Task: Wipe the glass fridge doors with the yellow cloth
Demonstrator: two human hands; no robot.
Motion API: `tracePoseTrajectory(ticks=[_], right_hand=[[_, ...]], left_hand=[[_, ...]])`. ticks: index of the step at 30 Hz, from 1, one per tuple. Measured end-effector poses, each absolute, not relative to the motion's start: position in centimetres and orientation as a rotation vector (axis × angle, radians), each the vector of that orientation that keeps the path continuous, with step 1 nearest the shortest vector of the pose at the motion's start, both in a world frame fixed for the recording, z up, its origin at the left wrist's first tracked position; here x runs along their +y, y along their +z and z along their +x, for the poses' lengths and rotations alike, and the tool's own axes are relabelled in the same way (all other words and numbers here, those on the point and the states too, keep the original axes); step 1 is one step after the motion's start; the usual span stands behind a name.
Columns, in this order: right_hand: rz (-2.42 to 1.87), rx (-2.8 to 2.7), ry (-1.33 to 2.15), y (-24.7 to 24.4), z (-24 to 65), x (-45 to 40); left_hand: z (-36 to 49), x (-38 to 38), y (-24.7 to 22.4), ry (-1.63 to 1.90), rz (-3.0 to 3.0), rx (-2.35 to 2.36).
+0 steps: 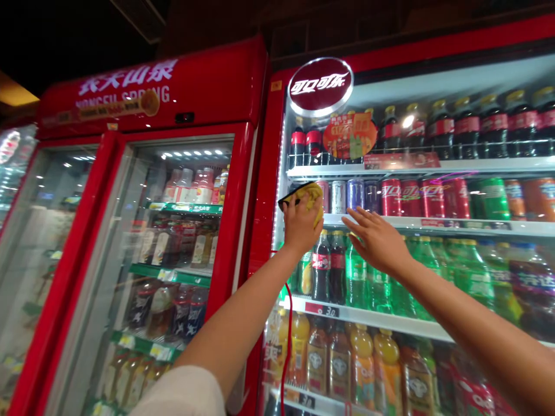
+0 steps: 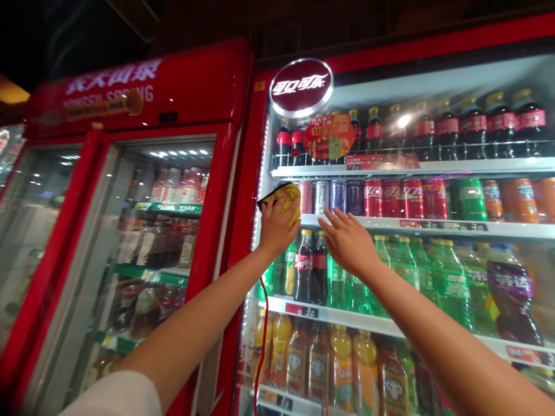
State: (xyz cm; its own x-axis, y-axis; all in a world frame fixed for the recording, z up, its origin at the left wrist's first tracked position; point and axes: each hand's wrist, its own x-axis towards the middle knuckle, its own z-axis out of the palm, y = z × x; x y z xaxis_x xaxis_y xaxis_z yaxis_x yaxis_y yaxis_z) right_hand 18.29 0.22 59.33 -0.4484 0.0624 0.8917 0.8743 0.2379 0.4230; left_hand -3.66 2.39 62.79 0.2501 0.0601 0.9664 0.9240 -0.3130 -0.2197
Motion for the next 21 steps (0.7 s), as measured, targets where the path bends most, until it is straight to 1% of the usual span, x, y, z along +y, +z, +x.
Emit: tracePoseTrajectory(ticks=[2, 4, 7, 9, 11, 13, 15, 19, 21], right_hand=[[-0.867, -1.744, -1.311, 58.5, 18.7, 0.4], [-0.846, -1.760, -1.332, 58.1, 19.3, 0.5], [-0.806, -1.757, -1.352, 58.2, 20.3, 0.3], [-0.788, -1.738, -1.357, 58.7, 20.8, 0.1], [-0.772, -1.717, -1.365, 59.0, 21.3, -0.1], [-0.752, -1.702, -1.380, 59.1, 21.8, -0.2], [-0.732, -1.697, -1.396, 58.8, 22.4, -0.3], [-0.702, -1.747, -1.426, 58.2, 24.1, -0.3], [-0.690, -1.780, -1.445, 58.1, 25.3, -0.4]], left_hand=[[-5.9, 2.4, 61.0, -1.014, -1.733, -0.825], [-8.1, 2.5, 60.4, -1.005, -1.733, -0.845], [-8.7, 2.7, 62.4, -1.289, -1.512, -1.053], [-6.5, 2.8, 64.5, -1.468, -1.358, -1.169], [-3.3, 2.6, 65.8, -1.536, -1.312, -1.211], [-0.4, 2.3, 65.7, -1.484, -1.377, -1.169], [1.0, 2.1, 64.3, -1.346, -1.499, -1.062], [-1.6, 2.1, 60.7, -0.988, -1.732, -0.804], [-3.5, 2.1, 60.4, -0.977, -1.730, -0.842]])
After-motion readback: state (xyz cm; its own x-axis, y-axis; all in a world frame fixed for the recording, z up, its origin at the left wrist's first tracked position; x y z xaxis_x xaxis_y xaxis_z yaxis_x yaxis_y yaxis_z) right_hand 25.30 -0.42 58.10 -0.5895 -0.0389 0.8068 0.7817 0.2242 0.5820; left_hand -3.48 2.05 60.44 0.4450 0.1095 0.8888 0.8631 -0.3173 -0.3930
